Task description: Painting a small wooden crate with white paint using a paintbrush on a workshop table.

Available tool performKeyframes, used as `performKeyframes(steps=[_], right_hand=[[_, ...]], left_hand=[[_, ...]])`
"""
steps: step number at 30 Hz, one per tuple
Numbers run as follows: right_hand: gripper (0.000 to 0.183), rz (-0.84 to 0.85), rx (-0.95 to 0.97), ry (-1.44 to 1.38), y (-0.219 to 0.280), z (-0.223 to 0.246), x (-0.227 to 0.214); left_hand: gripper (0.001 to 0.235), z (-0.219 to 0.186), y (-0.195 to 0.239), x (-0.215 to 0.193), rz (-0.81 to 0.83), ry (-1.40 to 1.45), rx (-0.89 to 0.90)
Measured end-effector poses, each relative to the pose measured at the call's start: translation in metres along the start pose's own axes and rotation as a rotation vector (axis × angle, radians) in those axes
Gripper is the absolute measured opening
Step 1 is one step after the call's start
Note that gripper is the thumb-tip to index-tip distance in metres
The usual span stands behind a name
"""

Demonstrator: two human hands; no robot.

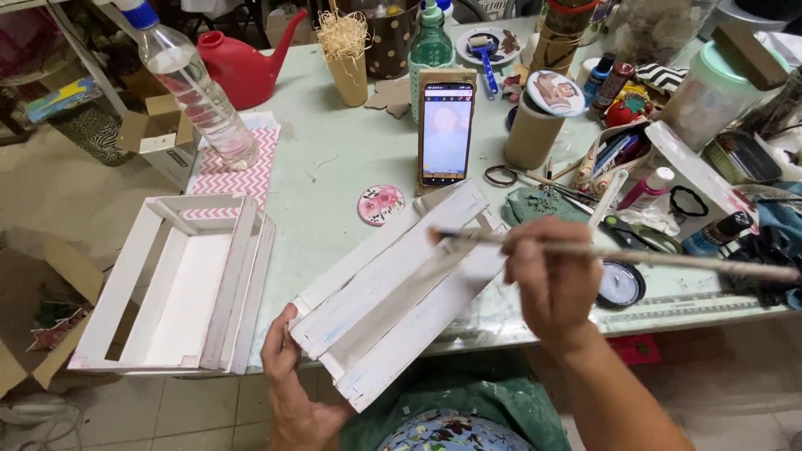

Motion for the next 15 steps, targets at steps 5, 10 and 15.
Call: performKeyframes(steps=[5, 10, 15], right_hand=[[0.010, -0.196, 0.102, 0.262, -0.016, -0.011, -0.035], [0.006, -0.131, 0.148, 0.032, -0.013, -0.004, -0.018], [0.006, -0.032, 0.113, 0.110, -0.025, -0.010, -0.016]], left_hand=[[0.038, 0.141, 0.109, 0.019, -0.056, 0.505, -0.742], [0.081, -0.077, -0.018, -0.015, -0.012, -0.016, -0.066], [0.041, 0.135, 0.104, 0.014, -0.057, 0.543, -0.875]])
Point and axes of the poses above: each hand's wrist, its own y-axis away from the middle knuckle, its own x-axis out of the palm, z = x × y, the point moved 6 cm from there along -y, towards the middle knuckle, and after that the axes turned 4 degrees about z, right-handed, at the moved point
